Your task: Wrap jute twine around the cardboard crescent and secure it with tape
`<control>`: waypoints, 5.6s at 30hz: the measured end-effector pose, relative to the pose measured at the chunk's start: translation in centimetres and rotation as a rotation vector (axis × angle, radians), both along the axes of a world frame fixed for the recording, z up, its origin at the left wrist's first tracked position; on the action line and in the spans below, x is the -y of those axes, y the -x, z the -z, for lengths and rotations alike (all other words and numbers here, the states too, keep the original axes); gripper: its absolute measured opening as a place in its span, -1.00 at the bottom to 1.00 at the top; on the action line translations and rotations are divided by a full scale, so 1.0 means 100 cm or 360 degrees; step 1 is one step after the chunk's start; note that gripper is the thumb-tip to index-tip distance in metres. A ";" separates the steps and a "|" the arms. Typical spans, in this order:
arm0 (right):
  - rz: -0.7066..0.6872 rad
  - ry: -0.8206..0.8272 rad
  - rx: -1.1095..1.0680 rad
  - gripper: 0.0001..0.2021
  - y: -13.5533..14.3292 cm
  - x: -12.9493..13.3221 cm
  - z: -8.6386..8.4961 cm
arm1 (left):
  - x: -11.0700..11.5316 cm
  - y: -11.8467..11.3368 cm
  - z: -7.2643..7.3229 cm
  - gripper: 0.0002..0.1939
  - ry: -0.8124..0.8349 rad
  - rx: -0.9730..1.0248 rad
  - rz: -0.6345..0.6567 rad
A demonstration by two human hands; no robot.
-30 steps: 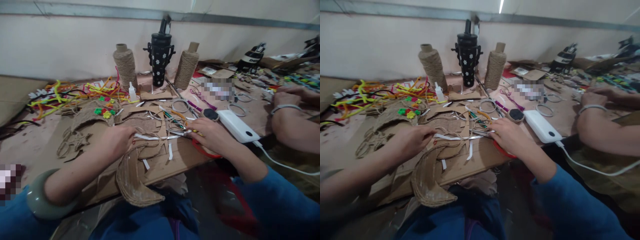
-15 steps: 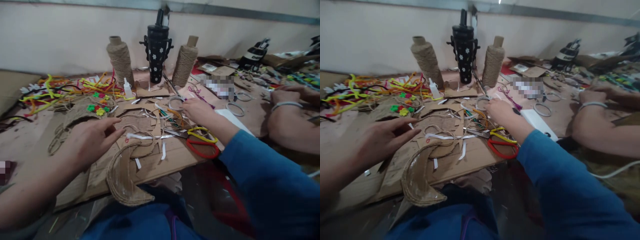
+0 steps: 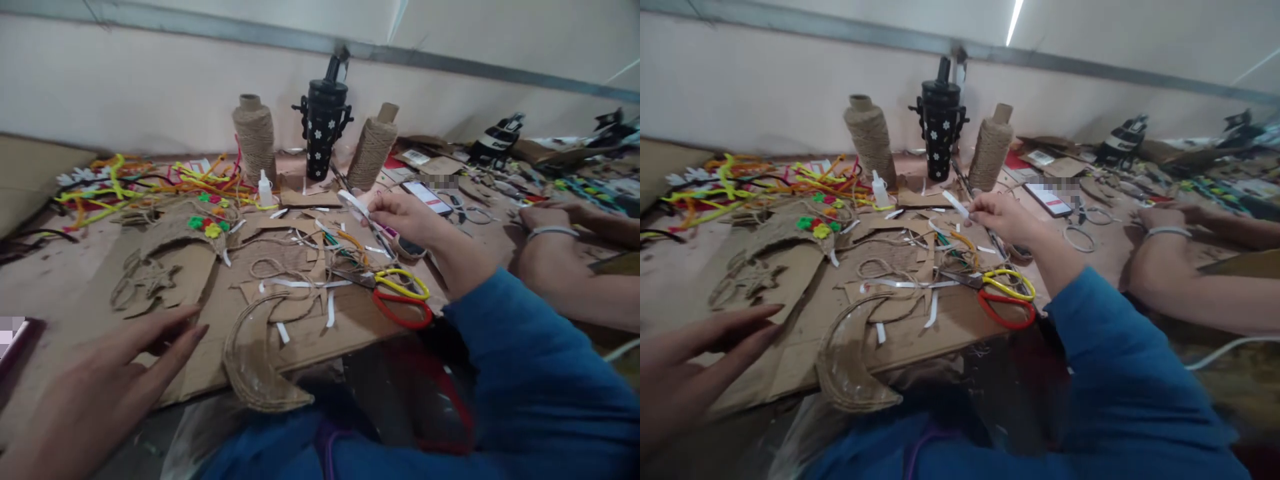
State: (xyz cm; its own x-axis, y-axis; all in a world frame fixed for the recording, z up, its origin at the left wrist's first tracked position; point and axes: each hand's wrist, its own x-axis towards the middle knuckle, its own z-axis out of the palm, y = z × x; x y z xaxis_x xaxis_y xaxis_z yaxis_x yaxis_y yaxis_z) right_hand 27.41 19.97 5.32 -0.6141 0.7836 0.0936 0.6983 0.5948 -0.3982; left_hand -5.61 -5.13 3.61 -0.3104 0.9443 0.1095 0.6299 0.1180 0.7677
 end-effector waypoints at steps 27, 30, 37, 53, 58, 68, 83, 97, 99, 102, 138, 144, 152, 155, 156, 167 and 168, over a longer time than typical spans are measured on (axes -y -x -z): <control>-0.0234 0.0303 -0.0823 -0.93 0.065 0.230 -0.019 | 0.006 -0.077 -0.004 -0.83 0.0572 0.1461 0.0978; -0.0108 0.0536 -0.1321 -0.90 0.065 0.224 -0.004 | 0.012 -0.079 -0.005 -0.85 0.0537 0.1621 0.0889; 0.0019 0.0932 -0.2259 -0.78 0.081 0.211 0.021 | 0.018 -0.075 -0.006 -0.85 0.0334 0.1658 0.0818; -0.0013 0.0025 -0.1094 -0.90 0.066 0.197 0.027 | -0.010 -0.079 0.005 -0.71 0.0467 0.1809 0.0659; 0.0088 0.0342 -0.1184 -0.89 0.060 0.195 0.040 | -0.014 -0.083 0.008 -0.71 0.0401 0.1714 0.0670; -0.0109 0.0148 -0.0869 -0.81 0.050 0.196 0.019 | -0.027 -0.087 -0.011 -0.91 0.0004 0.0702 0.0728; -0.0265 -0.0047 -0.0565 -0.91 0.064 0.149 -0.027 | -0.022 -0.068 -0.038 -0.92 -0.0200 0.0430 0.0358; -0.0608 0.0160 0.0569 -0.83 0.118 0.127 -0.042 | 0.000 -0.050 0.013 -0.88 0.0071 0.0862 0.0356; -0.0634 0.0251 0.0676 -0.84 0.125 0.125 -0.033 | 0.003 -0.046 0.017 -0.90 0.0045 0.0690 0.0444; -0.0594 0.0386 0.0766 -0.84 0.130 0.120 -0.021 | 0.007 -0.038 0.021 -0.86 -0.0066 0.0397 0.0545; -0.0659 0.0432 0.0738 -0.81 0.142 0.089 0.016 | -0.012 -0.021 0.042 -0.79 -0.0384 -0.0925 0.0926; -0.0661 0.0427 0.0732 -0.79 0.142 0.091 0.015 | -0.015 -0.023 0.041 -0.75 -0.0310 -0.1065 0.0934; -0.0682 0.0376 0.0707 -0.78 0.140 0.091 0.017 | -0.018 -0.021 0.039 -0.75 -0.0302 -0.1100 0.0914; -0.0627 0.0418 0.0726 -0.79 0.135 0.091 0.019 | -0.022 -0.021 0.034 -0.76 -0.0270 -0.1077 0.0943; -0.0616 0.0423 0.0726 -0.79 0.134 0.091 0.019 | -0.023 -0.022 0.032 -0.76 -0.0259 -0.1073 0.0948; -0.0455 0.0414 0.0742 -0.77 0.130 0.092 0.023 | -0.031 -0.030 0.028 -0.75 -0.0241 -0.1150 0.1002; -0.0461 0.0422 0.0733 -0.77 0.130 0.093 0.022 | -0.031 -0.030 0.029 -0.75 -0.0245 -0.1154 0.0995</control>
State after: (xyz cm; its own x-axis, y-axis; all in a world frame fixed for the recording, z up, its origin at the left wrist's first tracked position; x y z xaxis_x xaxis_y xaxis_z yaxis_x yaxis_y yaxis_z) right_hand 14.42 10.70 3.09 -0.7370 0.5387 -0.4081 0.6585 0.7083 -0.2543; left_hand -2.64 -2.01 0.67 0.4342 0.8753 0.2127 0.8714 -0.4680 0.1473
